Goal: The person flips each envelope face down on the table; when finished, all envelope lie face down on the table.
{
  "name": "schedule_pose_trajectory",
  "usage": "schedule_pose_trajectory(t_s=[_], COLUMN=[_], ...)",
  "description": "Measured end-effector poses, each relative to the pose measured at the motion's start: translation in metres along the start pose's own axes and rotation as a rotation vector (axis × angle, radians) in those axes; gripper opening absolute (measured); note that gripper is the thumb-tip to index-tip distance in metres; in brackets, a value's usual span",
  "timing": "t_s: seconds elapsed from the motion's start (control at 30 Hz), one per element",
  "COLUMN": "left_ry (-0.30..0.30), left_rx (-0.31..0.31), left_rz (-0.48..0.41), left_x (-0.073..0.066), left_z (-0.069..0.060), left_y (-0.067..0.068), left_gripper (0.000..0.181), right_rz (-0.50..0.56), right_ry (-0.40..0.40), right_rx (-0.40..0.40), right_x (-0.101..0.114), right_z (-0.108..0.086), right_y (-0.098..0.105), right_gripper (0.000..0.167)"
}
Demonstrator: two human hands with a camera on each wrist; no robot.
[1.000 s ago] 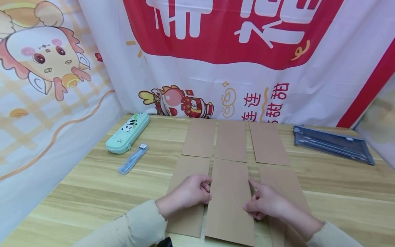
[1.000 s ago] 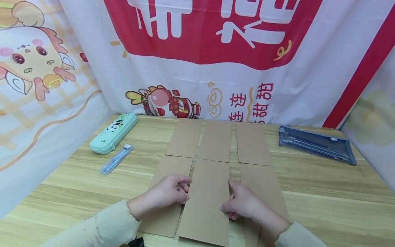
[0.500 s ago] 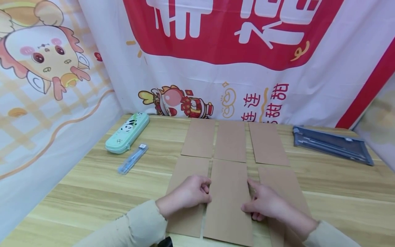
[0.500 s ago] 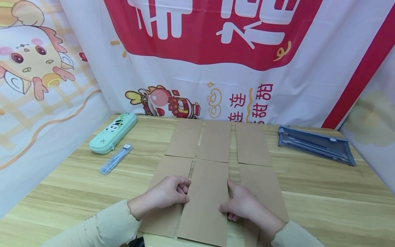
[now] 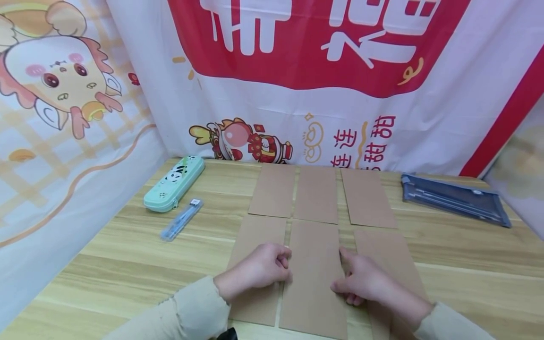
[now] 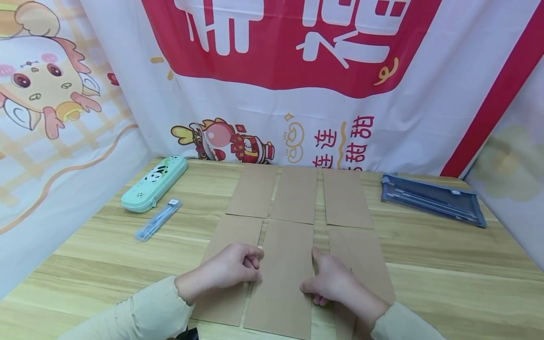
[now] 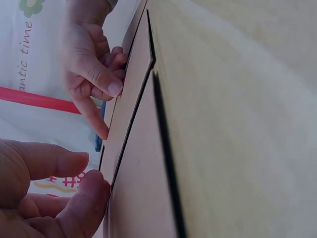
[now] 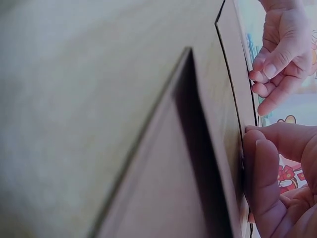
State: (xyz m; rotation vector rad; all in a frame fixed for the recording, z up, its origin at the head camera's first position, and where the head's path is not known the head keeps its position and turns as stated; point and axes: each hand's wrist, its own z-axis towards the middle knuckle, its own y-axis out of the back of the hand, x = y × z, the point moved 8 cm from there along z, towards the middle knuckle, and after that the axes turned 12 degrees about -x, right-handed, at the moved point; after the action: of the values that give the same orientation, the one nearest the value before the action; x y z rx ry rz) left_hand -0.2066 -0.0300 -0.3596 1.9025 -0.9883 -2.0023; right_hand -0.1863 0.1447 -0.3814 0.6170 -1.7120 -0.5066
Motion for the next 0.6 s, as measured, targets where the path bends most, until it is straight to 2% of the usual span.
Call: schedule_pose_trajectory(t_s=[0.17,0.33,0.47,0.6], left_ry=[-0.008,-0.046,-0.087,-0.085], left_rx=[0.009,-0.004,-0.03,-0.029], left_rz=[-0.009,-0.051,-0.144,-0.274], left_x=[-0.002,-0.007,-0.016,-0.024], left_z=[-0.001,0.0,0.005,0.012], left_y=[0.0,0.006,0.009,0.003], left_gripper=[0.052,0.048,0.046,0.046], right_rz=[0.069,0.208,0.246,0.229], right_ry=[0.045,0.154,0.197,0.154], right_rx=[0.038,0.078,0.045,0.021], right_x=[0.001,0.009,0.009,-0.006], right_z=[-0.004,-0.012,-0.014,-0.015], right_y=[0.002,0.023,0.049,0.07], right_gripper=[0.091,0.087,0.08,0.072])
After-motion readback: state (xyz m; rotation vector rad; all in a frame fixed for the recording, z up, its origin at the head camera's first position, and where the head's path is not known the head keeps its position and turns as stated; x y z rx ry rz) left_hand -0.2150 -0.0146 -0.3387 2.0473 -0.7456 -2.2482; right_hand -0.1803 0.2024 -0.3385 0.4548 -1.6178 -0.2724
